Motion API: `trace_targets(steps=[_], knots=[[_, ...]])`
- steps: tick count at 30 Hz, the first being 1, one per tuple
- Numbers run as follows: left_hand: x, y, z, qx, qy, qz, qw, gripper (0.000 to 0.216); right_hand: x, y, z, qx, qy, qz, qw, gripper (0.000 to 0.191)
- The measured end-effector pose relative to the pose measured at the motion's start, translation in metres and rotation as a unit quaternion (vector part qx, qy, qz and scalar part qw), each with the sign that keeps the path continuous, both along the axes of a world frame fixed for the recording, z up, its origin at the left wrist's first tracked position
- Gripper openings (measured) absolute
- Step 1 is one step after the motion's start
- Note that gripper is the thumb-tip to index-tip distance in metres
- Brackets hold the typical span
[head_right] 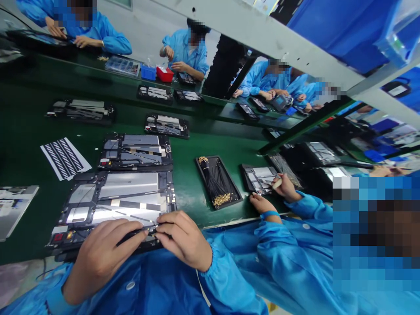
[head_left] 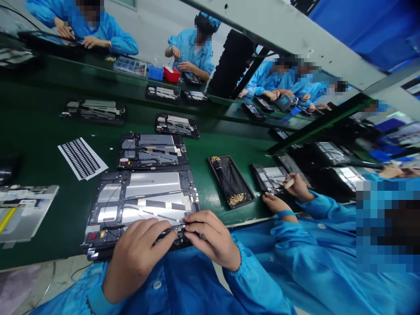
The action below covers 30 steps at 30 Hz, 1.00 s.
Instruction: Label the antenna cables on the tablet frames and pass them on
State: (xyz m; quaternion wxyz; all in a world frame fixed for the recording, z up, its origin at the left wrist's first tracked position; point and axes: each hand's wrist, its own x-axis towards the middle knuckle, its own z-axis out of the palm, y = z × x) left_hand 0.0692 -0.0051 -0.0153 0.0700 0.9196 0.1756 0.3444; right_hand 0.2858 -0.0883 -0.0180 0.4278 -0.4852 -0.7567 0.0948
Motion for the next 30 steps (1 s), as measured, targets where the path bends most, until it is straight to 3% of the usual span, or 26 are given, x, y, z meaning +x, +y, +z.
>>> trace_targets(steps=[11,14,17,20,23,25,27,30], knots=[[-0.002,0.002,0.000,0.021,0.011,0.001,1.000,0.030,-0.001,0.003,0.000,0.015,-0.054,-0.011,0.998,0.021],[0.000,0.001,-0.002,0.029,0.010,0.000,1.000,0.033,0.001,0.004,-0.006,0.079,-0.146,-0.008,0.986,0.017],[0.003,-0.006,-0.004,0.037,0.005,0.010,0.999,0.034,-0.001,0.004,-0.008,0.178,-0.246,0.021,0.952,0.009],[-0.007,-0.011,0.001,0.048,0.013,0.033,0.998,0.035,-0.001,0.006,0.003,0.205,-0.263,0.059,0.941,0.009],[-0.042,0.004,0.023,0.044,0.021,0.069,0.996,0.031,0.013,0.026,0.028,0.154,-0.197,0.065,0.966,0.032],[-0.076,0.029,0.046,0.047,0.012,0.117,0.992,0.035,0.033,0.060,0.044,0.091,-0.135,0.044,0.986,0.032],[-0.108,0.068,0.072,0.036,-0.008,0.186,0.982,0.032,0.058,0.113,0.054,-0.031,-0.080,-0.024,0.996,0.024],[-0.136,0.154,0.100,-0.059,-0.024,0.308,0.949,0.036,0.097,0.213,0.052,-0.224,-0.036,-0.174,0.958,0.024]])
